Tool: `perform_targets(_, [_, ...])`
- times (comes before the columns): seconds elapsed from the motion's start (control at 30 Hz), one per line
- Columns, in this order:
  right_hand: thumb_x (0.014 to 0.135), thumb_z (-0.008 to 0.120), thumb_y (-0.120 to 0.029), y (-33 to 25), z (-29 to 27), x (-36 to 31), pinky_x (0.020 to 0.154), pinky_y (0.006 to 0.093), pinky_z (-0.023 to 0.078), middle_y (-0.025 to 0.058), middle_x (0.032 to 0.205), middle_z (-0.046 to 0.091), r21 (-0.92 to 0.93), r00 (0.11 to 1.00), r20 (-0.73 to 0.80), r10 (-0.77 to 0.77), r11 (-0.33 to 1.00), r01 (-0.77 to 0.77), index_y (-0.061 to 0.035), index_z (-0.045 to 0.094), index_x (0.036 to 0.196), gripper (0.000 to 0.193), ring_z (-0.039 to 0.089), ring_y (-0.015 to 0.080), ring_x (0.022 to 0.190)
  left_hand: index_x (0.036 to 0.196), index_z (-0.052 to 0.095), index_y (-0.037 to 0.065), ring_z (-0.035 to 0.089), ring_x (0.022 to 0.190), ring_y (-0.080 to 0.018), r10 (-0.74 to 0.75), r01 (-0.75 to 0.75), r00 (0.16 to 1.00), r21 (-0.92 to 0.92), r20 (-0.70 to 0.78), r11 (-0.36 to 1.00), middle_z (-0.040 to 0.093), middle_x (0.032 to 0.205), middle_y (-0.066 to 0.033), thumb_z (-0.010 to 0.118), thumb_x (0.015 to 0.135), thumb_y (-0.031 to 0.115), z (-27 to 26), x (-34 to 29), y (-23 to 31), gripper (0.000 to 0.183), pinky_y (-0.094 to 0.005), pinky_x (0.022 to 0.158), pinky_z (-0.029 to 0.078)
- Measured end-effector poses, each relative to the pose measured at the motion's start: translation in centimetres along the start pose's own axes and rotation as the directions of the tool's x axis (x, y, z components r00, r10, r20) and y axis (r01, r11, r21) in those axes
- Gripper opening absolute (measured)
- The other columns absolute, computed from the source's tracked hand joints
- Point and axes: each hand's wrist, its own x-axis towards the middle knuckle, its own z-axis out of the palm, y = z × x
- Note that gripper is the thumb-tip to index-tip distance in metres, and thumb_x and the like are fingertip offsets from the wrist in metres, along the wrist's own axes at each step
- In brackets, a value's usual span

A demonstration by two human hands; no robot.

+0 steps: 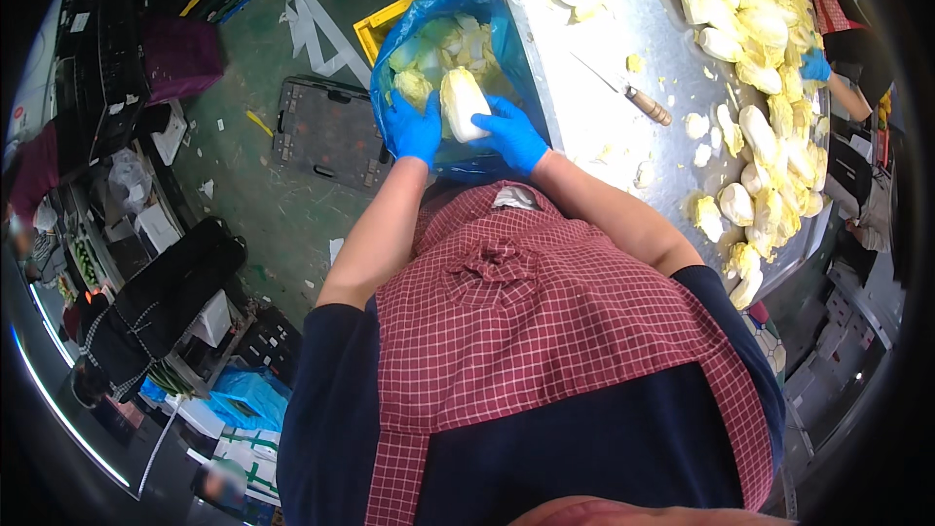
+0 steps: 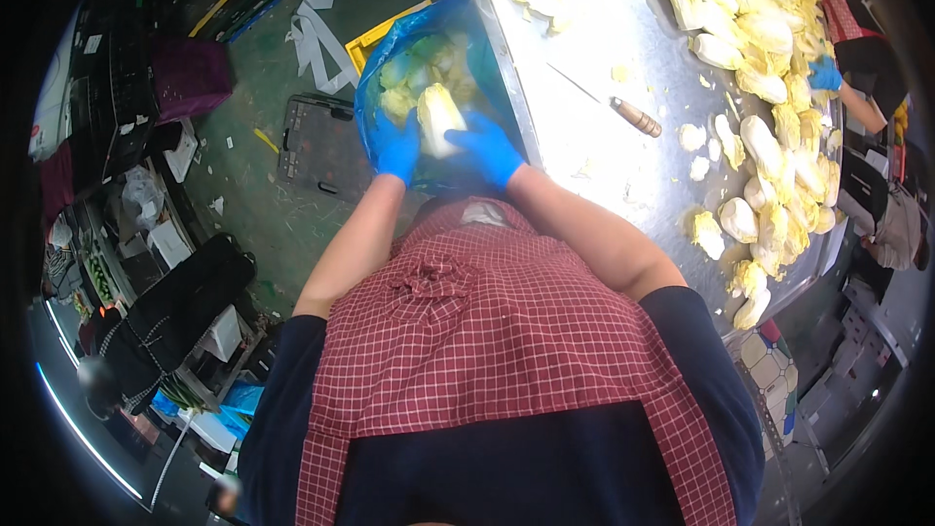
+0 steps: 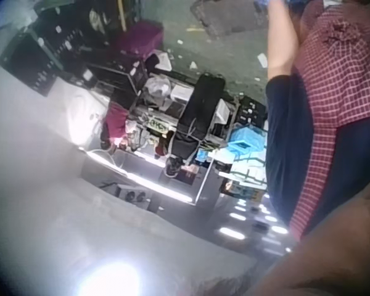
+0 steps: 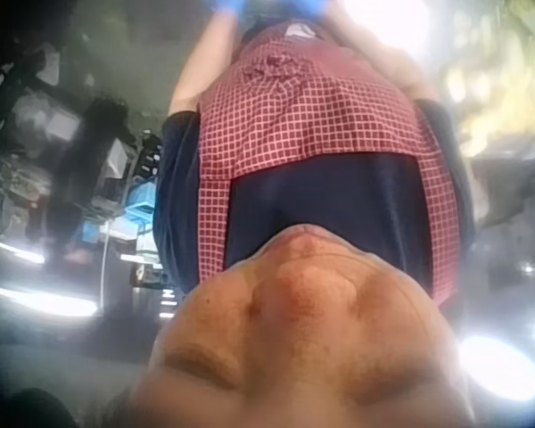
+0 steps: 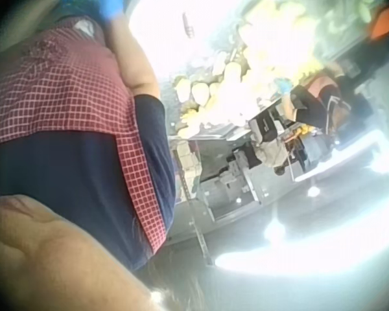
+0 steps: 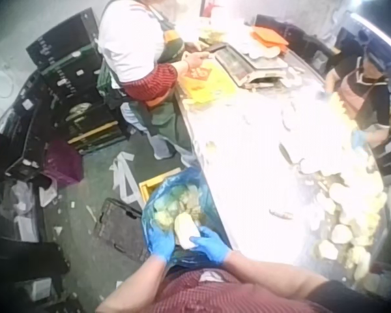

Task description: The person removes outer leaves from napa cabbage heads and places them into a blue bag. They then use a knife to trim the base of each head and place the trimmed pieces onto a metal table. The process is repeated for multiple cabbage heads.

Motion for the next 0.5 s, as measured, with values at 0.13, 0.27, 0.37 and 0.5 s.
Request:
perform_targets(0.13, [0.088, 0.062, -0.026, 1.3, 0.0, 0.8, 0.081, 0.0371, 0.049, 0.0155, 0.108, 0.057, -0.378, 0.955, 0.004, -0.295, 0.884, 0.275, -0.0015, 0.049, 0.121, 0.043, 0.058, 0.0253, 0.095, 0.128, 0.043, -0.005, 0.058, 0.098, -0.024, 0.092, 0.26, 0.89, -0.662, 0.448, 0.703, 0.056, 0.115, -0.0183, 0.058, 0.091, 0.038, -2.1, -2.1, 2.4, 0.058, -0.0341, 0.085, 0.047])
perform_targets(0.27, [0.091, 0.055, -0.03, 2.2, -0.5, 1.6, 0.085, 0.0381, 0.047, 0.0189, 0.109, 0.057, -0.636, 0.91, 0.032, -0.414, 0.694, 0.338, 0.0, 0.048, 0.12, 0.042, 0.059, 0.0287, 0.096, 0.128, 0.044, -0.004, 0.058, 0.1, -0.0224, -0.043, 0.474, 0.86, -0.764, 0.509, 0.438, 0.057, 0.115, -0.0146, 0.062, 0.089, 0.033, -4.0, -3.3, 5.7, 0.057, -0.0326, 0.083, 0.048])
perform_targets(0.37, [0.093, 0.051, -0.032, 2.2, -0.2, 1.7, 0.086, 0.0406, 0.046, 0.0223, 0.108, 0.057, -0.715, 0.885, 0.037, -0.464, 0.607, 0.348, 0.0003, 0.048, 0.119, 0.042, 0.059, 0.0335, 0.097, 0.129, 0.043, -0.003, 0.057, 0.102, -0.0219, -0.001, 0.508, 0.829, -0.753, 0.559, 0.418, 0.056, 0.116, -0.0143, 0.063, 0.088, 0.031, -4.8, -2.5, 5.4, 0.056, -0.0317, 0.084, 0.048])
perform_targets(0.5, [0.094, 0.051, -0.027, 2.2, 0.0, 1.9, 0.079, 0.0373, 0.049, 0.0197, 0.103, 0.061, -0.731, 0.844, 0.013, -0.536, 0.571, 0.374, -0.0007, 0.048, 0.12, 0.037, 0.061, 0.0279, 0.092, 0.131, 0.044, 0.0, 0.057, 0.105, -0.0219, 0.046, 0.619, 0.766, -0.755, 0.641, 0.218, 0.056, 0.119, -0.0129, 0.055, 0.091, 0.031, -5.2, -2.1, 4.1, 0.052, -0.0341, 0.089, 0.047])
